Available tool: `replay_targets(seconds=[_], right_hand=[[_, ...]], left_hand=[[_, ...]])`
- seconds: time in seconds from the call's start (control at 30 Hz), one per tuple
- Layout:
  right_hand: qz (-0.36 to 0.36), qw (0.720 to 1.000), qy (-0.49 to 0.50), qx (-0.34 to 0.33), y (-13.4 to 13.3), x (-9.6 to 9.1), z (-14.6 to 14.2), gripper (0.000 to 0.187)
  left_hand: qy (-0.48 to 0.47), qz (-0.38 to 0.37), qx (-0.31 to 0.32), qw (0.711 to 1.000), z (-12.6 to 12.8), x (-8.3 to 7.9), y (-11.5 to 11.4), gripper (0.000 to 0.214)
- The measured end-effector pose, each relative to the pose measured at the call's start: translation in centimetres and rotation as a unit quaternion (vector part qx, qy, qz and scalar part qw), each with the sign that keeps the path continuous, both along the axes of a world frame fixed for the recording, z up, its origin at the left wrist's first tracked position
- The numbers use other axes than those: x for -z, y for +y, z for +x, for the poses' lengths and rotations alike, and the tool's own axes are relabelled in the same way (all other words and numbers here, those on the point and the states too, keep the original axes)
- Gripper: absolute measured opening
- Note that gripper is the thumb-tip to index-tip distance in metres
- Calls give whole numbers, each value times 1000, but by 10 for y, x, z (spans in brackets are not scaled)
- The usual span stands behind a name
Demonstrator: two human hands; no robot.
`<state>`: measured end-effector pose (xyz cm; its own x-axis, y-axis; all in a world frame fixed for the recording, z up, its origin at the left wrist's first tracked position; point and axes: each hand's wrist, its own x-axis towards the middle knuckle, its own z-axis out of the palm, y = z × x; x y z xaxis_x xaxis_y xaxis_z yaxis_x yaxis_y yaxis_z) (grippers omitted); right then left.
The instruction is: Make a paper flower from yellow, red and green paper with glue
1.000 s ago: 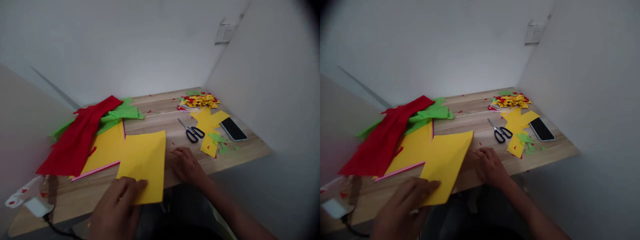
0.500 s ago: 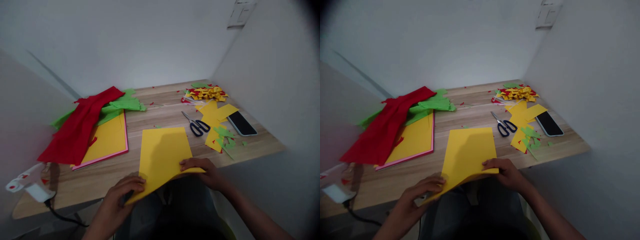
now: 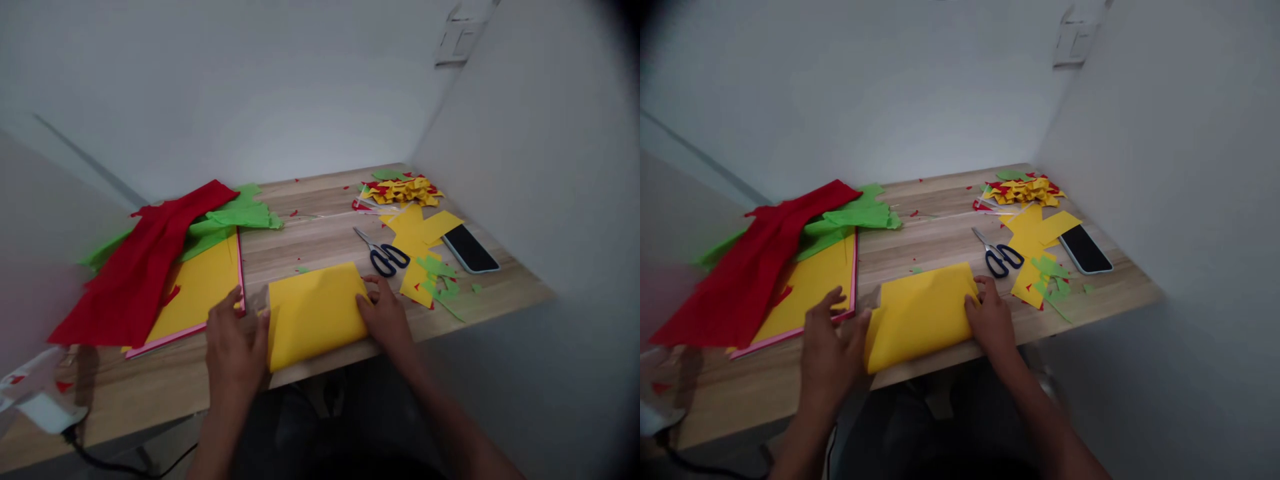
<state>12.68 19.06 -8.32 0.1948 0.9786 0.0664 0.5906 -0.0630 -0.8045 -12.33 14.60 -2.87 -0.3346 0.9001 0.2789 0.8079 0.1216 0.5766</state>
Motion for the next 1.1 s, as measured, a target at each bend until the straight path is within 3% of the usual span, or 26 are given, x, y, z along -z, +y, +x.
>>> replay_targets(seconds=[0.07,0.17,0.2,0.27,0.33,0.43,0.57,0.7,0.77,0.87,0.93,0.97,1.03,1.1], right_hand=[[5,1000,-22,-6,0,-1,-1,34],[11,999,-37,-21,0,-2,0,30],[12,999,-36,-30,0,-2,0,30],[16,999,-28,-44,0,-1,1,29],[19,999,-20,-45,1,0,2,28],[19,999,-15,-38,1,0,1,27],[13,999,-45,-28,-2,-2,-2,26],[1,995,-87,-38,-2,-8,-6,31],[32,994,-94,-44,5,-16,-6,32],[168,983,-66,-15,29,-35,-4,28],[260,966,-8,6,52,-51,-6,30],[271,961,44,19,64,-57,-9,38],[209,955,209,0,87,-67,-20,53],[79,914,388,-93,107,-71,-36,50]], left_hand=[[73,33,82,993,6,-15,20,41],[81,-30,308,947,30,-20,64,29],[88,-55,367,924,39,-16,79,33],[123,-114,401,900,56,-5,105,55],[168,-153,395,890,68,4,120,68],[183,-195,357,895,74,7,127,69],[136,-245,339,898,69,1,129,63],[61,-248,369,894,63,-8,129,48],[2,-239,388,890,59,-15,127,37],[-118,-217,376,893,48,-27,125,31],[-206,-186,341,898,39,-33,128,37],[-248,-166,319,899,35,-34,131,41],[-322,-120,277,898,28,-32,138,48],[-376,-78,238,892,25,-24,147,53]])
